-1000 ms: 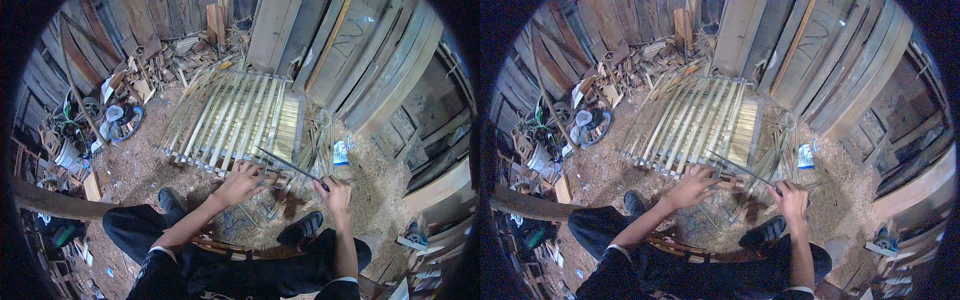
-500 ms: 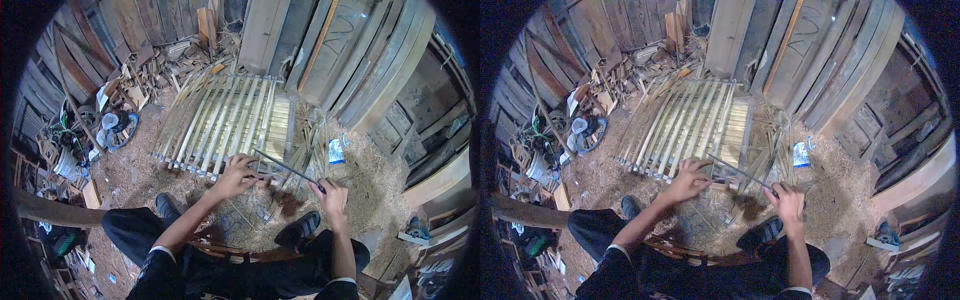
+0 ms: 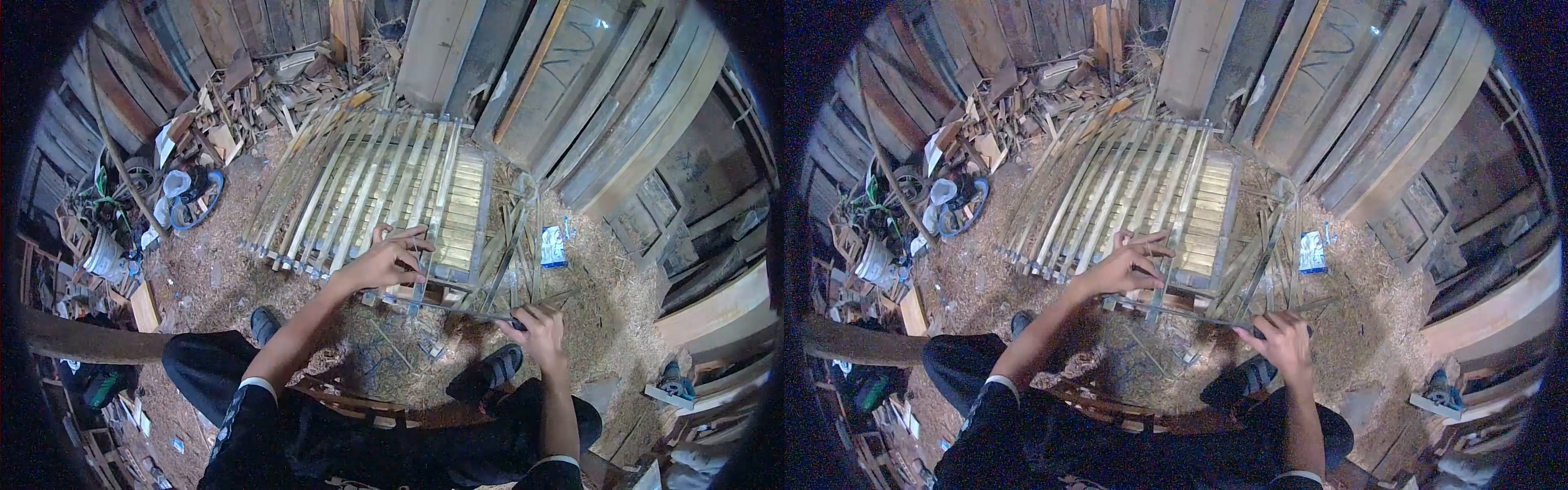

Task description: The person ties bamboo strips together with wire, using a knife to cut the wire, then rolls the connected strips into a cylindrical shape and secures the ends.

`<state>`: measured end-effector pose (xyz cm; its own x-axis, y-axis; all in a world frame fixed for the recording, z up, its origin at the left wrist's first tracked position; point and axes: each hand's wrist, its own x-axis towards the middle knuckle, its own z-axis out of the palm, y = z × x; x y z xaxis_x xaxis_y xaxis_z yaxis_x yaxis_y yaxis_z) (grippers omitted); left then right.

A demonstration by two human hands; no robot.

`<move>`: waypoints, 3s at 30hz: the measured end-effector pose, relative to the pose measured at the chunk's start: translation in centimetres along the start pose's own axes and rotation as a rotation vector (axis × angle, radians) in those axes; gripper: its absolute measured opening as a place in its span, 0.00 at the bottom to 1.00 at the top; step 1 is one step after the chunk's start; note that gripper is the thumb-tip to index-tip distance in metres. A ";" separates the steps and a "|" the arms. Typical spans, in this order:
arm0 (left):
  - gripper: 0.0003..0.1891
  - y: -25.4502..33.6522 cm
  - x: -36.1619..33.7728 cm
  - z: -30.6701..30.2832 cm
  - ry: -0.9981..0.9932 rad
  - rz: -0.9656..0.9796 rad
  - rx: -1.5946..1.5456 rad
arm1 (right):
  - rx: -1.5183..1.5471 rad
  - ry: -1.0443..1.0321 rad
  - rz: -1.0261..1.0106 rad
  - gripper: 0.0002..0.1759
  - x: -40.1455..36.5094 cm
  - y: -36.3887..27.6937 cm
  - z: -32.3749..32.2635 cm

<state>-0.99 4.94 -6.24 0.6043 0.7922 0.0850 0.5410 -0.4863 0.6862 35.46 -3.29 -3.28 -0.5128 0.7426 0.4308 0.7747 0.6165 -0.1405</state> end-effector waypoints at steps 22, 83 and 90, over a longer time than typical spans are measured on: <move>0.07 -1.2 2.0 -0.4 -0.076 0.161 -0.043 | 0.136 -0.261 0.083 0.17 3.4 -1.4 0.1; 0.20 5.0 -8.1 6.4 0.238 -0.119 0.201 | -0.099 0.003 0.219 0.26 8.8 -10.2 5.7; 0.22 5.7 -8.2 6.5 0.271 -0.147 0.170 | 0.277 -0.209 0.115 0.12 6.6 -11.5 6.1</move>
<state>0.90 -6.75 -7.69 0.3480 0.9161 0.1990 0.7140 -0.3965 0.5770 20.90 -3.91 -4.21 -0.5145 0.8311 0.2110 0.7167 0.5519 -0.4263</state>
